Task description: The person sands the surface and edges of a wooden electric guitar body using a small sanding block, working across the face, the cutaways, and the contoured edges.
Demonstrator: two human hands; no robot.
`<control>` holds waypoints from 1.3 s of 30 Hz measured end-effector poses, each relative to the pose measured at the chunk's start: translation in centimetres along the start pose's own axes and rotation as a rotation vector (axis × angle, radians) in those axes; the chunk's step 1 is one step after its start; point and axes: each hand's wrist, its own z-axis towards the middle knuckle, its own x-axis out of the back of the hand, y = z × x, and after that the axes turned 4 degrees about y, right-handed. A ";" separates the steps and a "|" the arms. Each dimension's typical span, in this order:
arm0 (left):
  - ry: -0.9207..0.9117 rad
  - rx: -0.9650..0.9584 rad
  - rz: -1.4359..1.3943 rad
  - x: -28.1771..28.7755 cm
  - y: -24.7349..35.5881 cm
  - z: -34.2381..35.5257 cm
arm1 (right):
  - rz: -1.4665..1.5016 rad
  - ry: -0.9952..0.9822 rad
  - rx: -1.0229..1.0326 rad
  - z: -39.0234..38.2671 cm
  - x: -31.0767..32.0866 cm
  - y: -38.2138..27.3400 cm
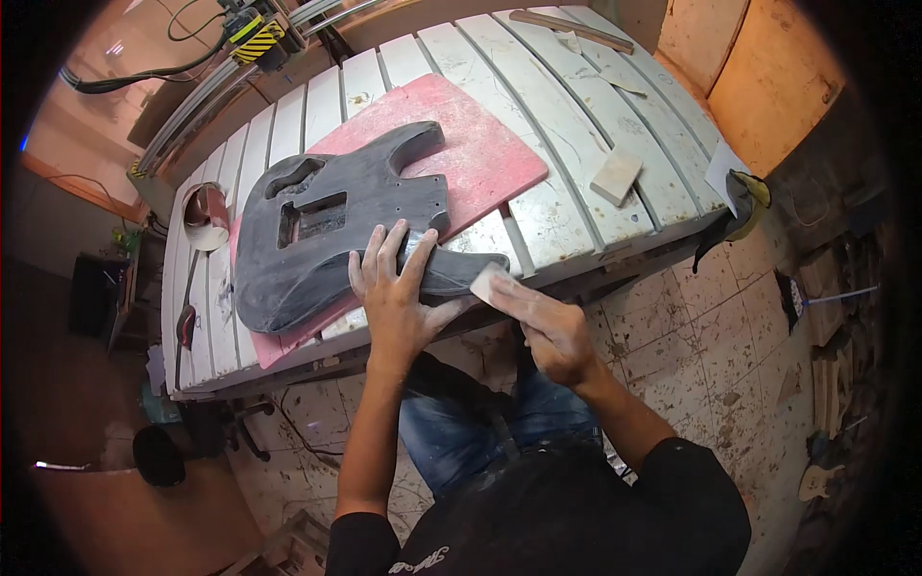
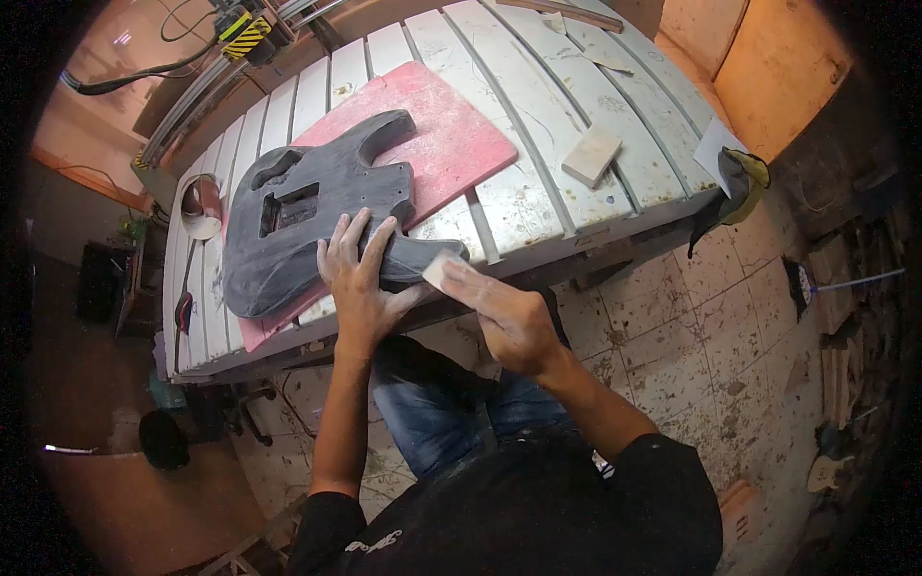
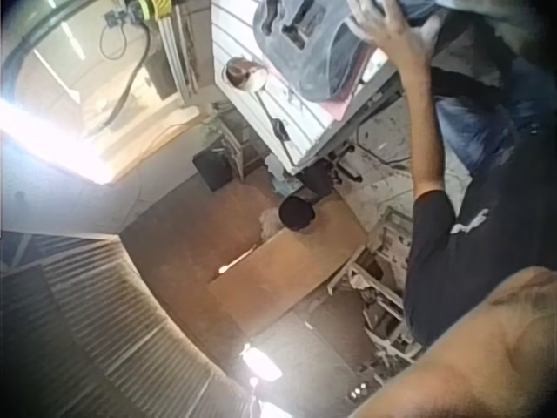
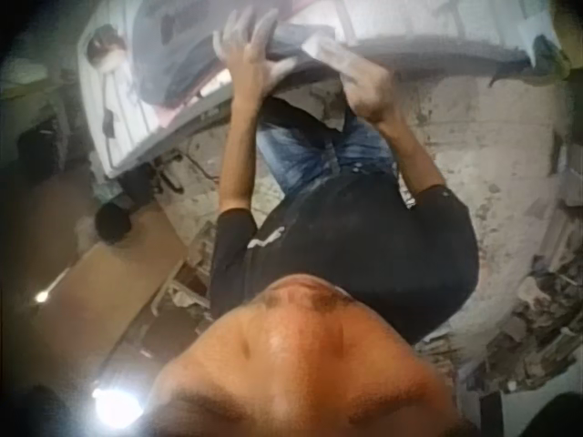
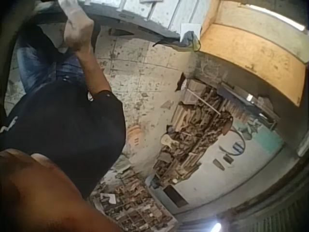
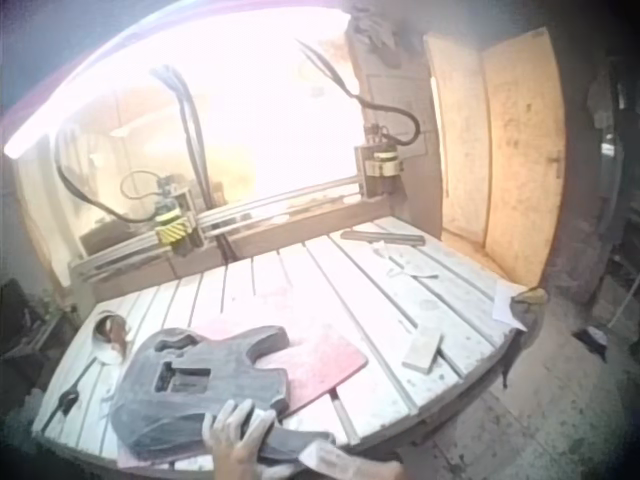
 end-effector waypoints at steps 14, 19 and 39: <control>0.001 0.004 -0.024 0.1 0.2 -0.1 | 0.080 0.207 -0.113 -1.7 -2.8 0.3; -0.018 0.011 -0.001 0.1 0.0 -0.1 | -0.009 0.260 -0.126 -0.5 -4.5 1.4; 0.058 0.586 0.136 10.4 -18.0 -2.1 | -0.174 0.180 -0.024 -0.5 -5.8 0.3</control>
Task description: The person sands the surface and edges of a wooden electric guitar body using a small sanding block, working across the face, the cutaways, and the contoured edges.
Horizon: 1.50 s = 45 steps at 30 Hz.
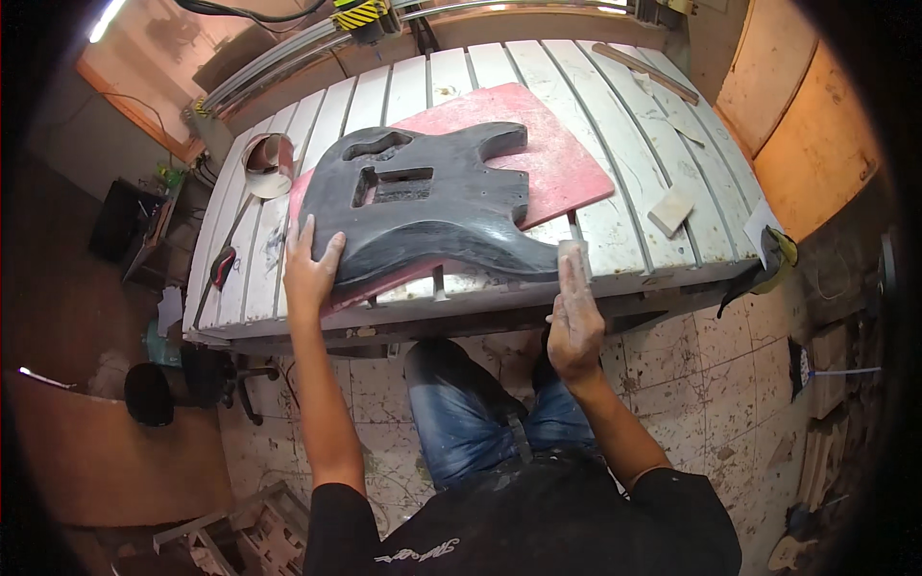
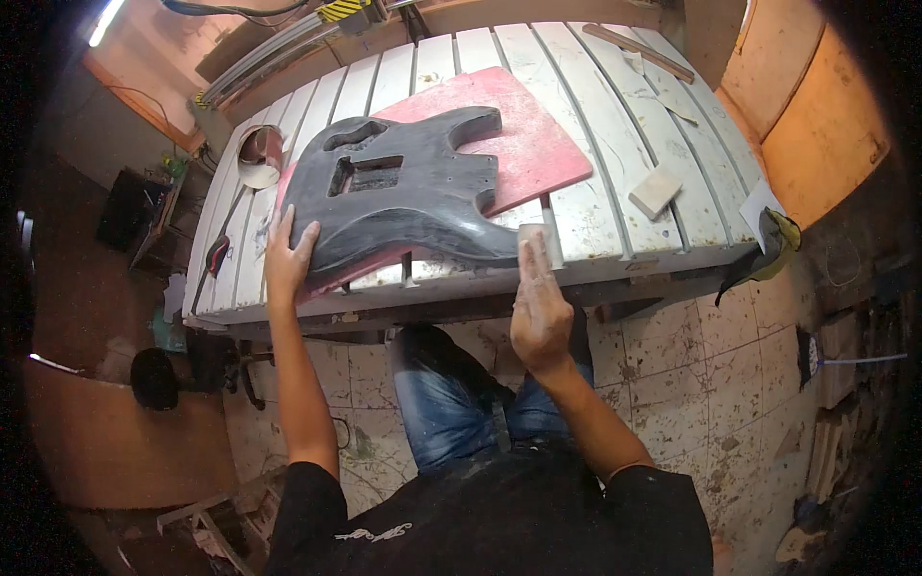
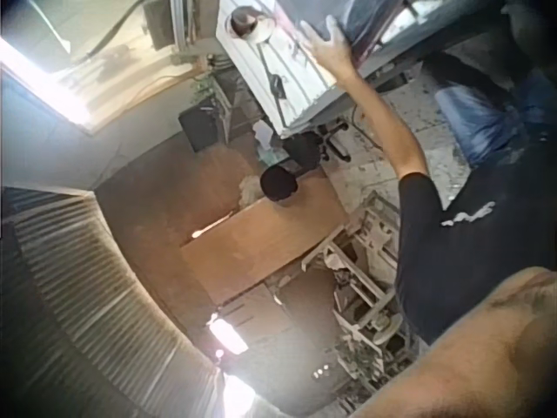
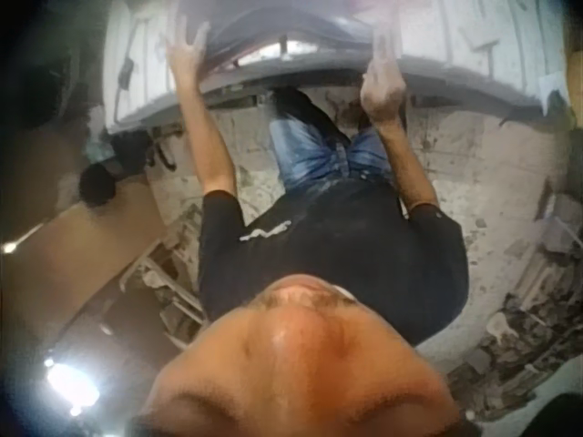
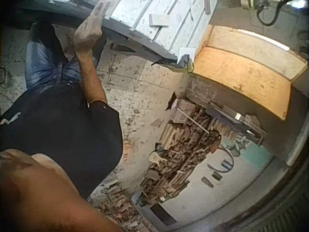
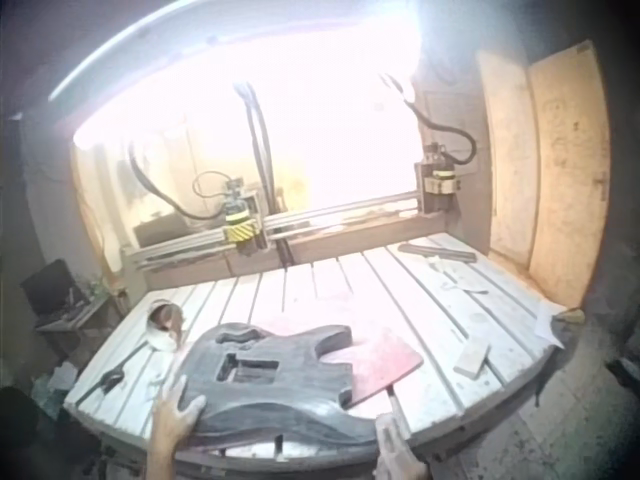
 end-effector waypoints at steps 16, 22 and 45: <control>0.025 -0.039 0.096 3.7 10.7 -16.3 | -0.547 0.023 -0.022 8.1 -0.4 2.9; -0.036 -0.122 0.133 5.0 7.8 -13.9 | -0.179 -0.311 0.176 4.4 -3.8 0.1; 0.339 -0.860 -0.206 6.4 6.1 -12.6 | 0.241 0.218 -0.228 13.0 6.1 3.0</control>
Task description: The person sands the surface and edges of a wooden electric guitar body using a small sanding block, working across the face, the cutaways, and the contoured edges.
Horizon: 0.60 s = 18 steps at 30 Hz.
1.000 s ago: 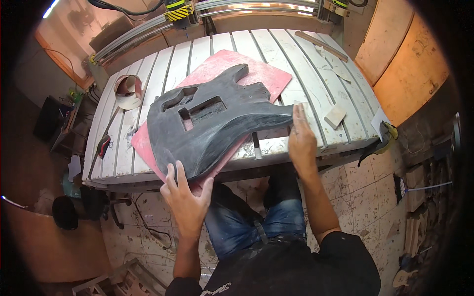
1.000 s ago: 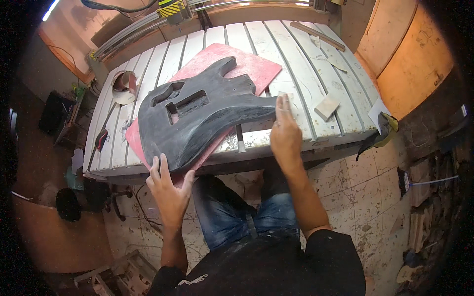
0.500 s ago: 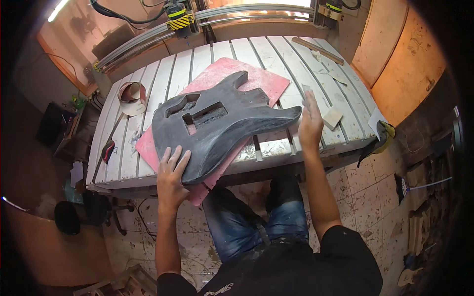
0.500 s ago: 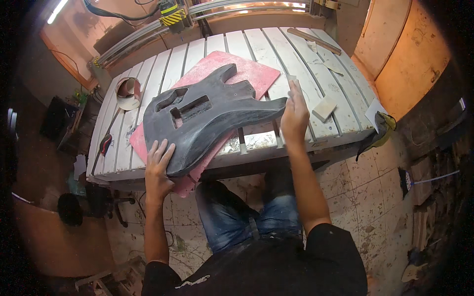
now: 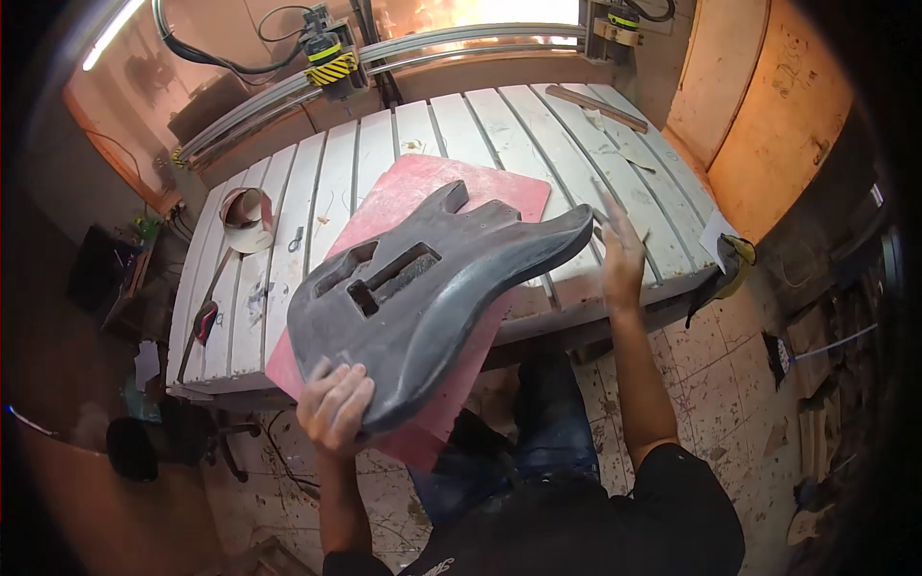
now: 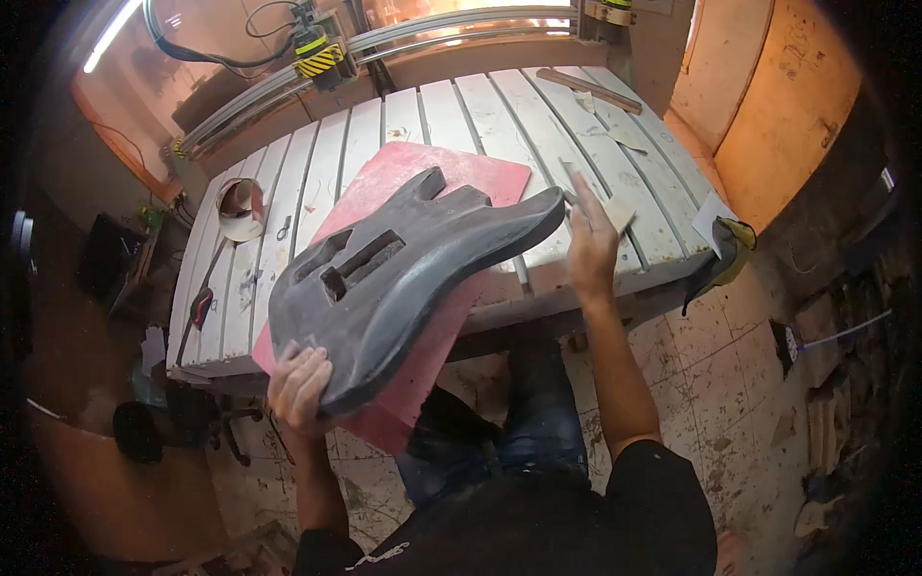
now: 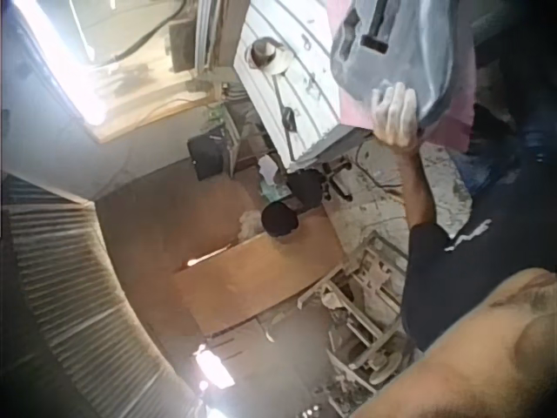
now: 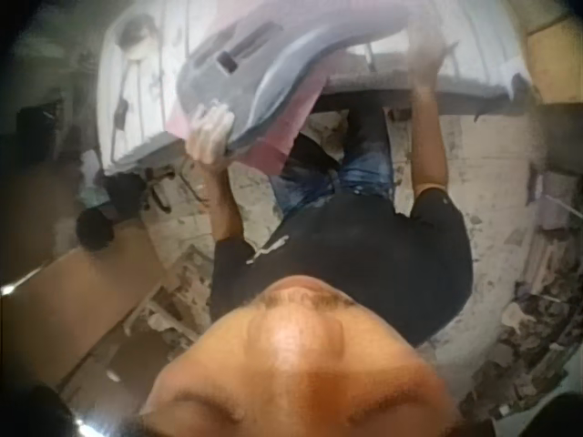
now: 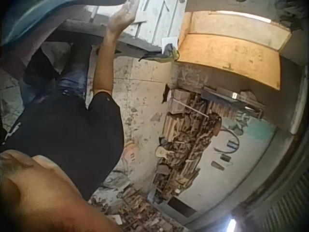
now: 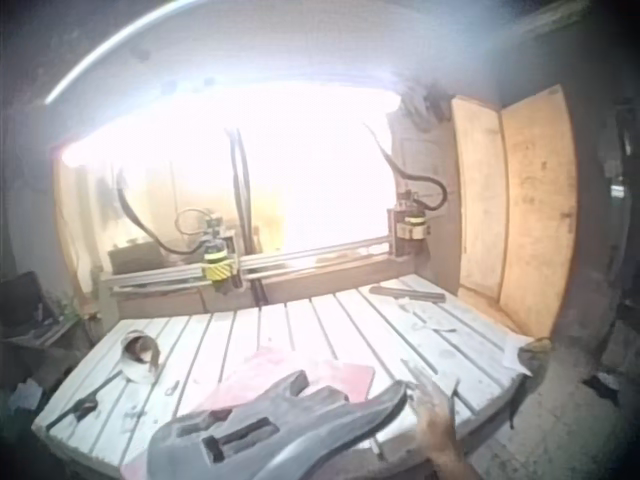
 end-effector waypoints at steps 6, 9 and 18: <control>0.061 -0.034 -0.020 -1.5 1.6 -0.3 | -0.583 -0.105 0.524 -4.0 2.2 0.6; 0.075 -0.024 -0.023 -1.5 1.6 0.6 | -0.593 -0.105 0.569 -5.5 0.5 0.2; 0.050 0.010 -0.023 -0.5 1.3 1.1 | -0.135 -0.468 0.462 -8.2 -1.6 -3.4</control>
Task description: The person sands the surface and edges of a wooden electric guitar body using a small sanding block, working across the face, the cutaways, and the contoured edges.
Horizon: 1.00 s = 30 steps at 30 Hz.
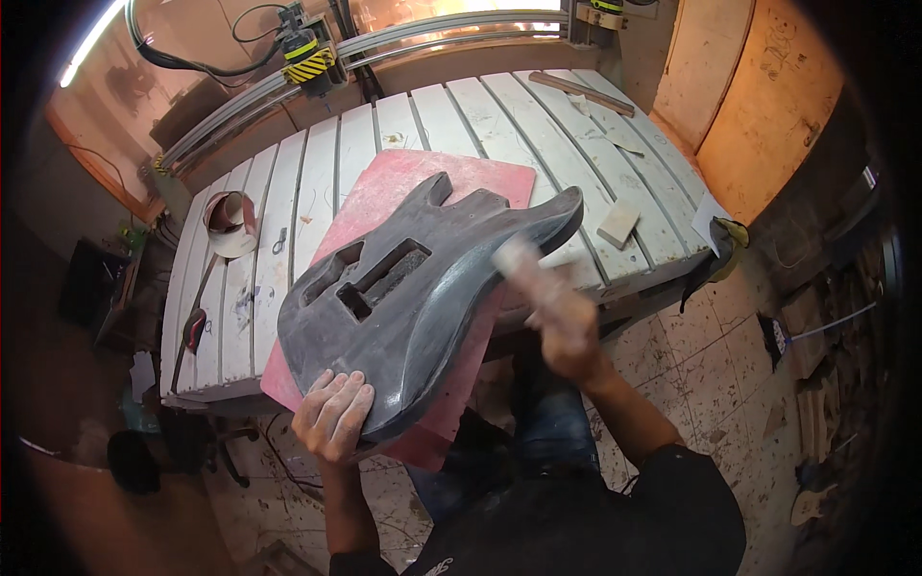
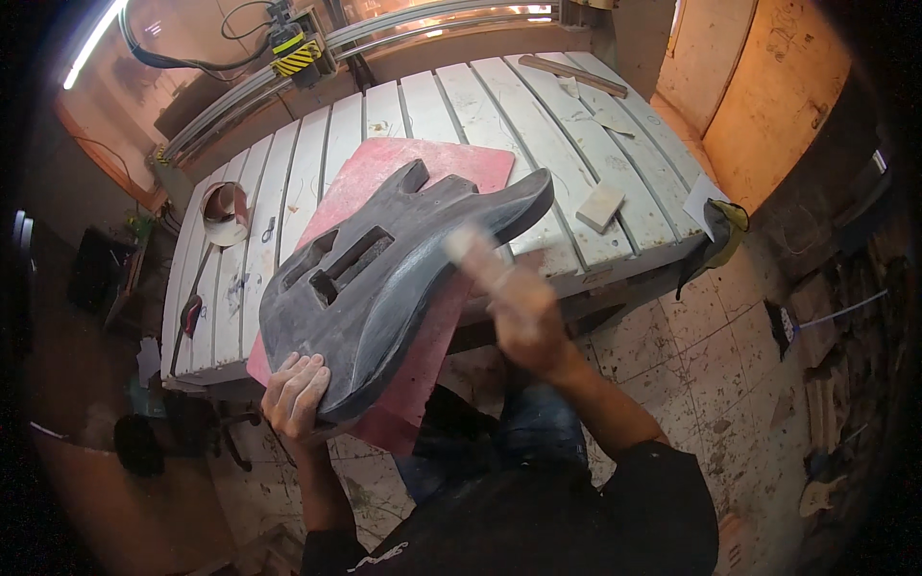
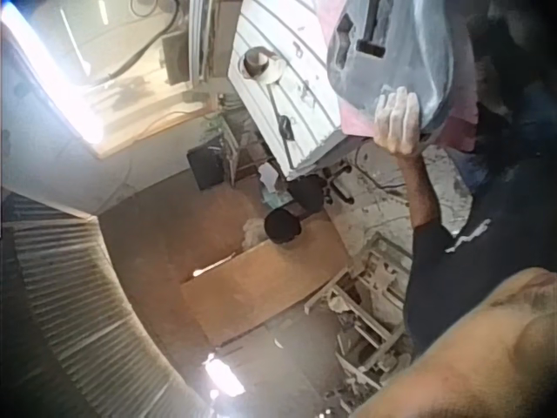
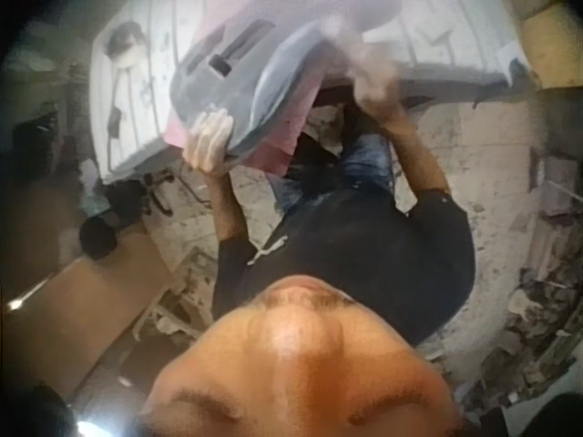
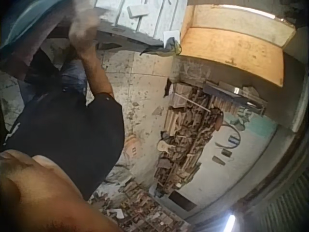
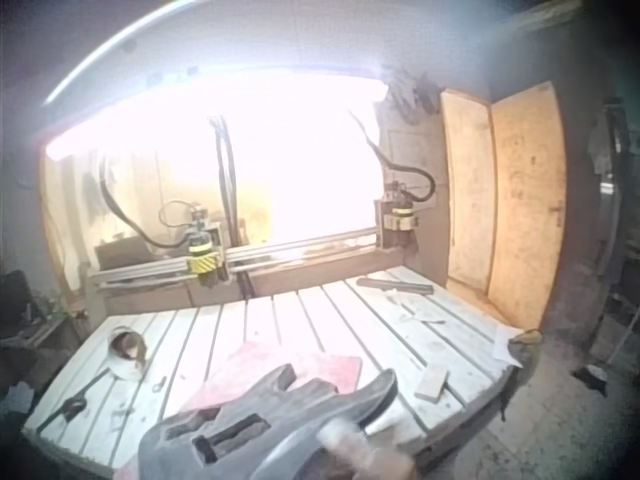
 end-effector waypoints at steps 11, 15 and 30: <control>-0.023 0.013 -0.001 0.2 0.2 -0.4 | 0.538 -0.363 -0.160 -0.7 -2.2 -4.1; -0.016 0.023 -0.012 0.1 0.3 0.2 | 0.060 0.074 -0.214 0.0 -2.6 -1.8; 0.020 0.031 -0.005 -0.3 -0.1 0.4 | 0.091 -0.223 0.054 -2.4 -4.9 -7.3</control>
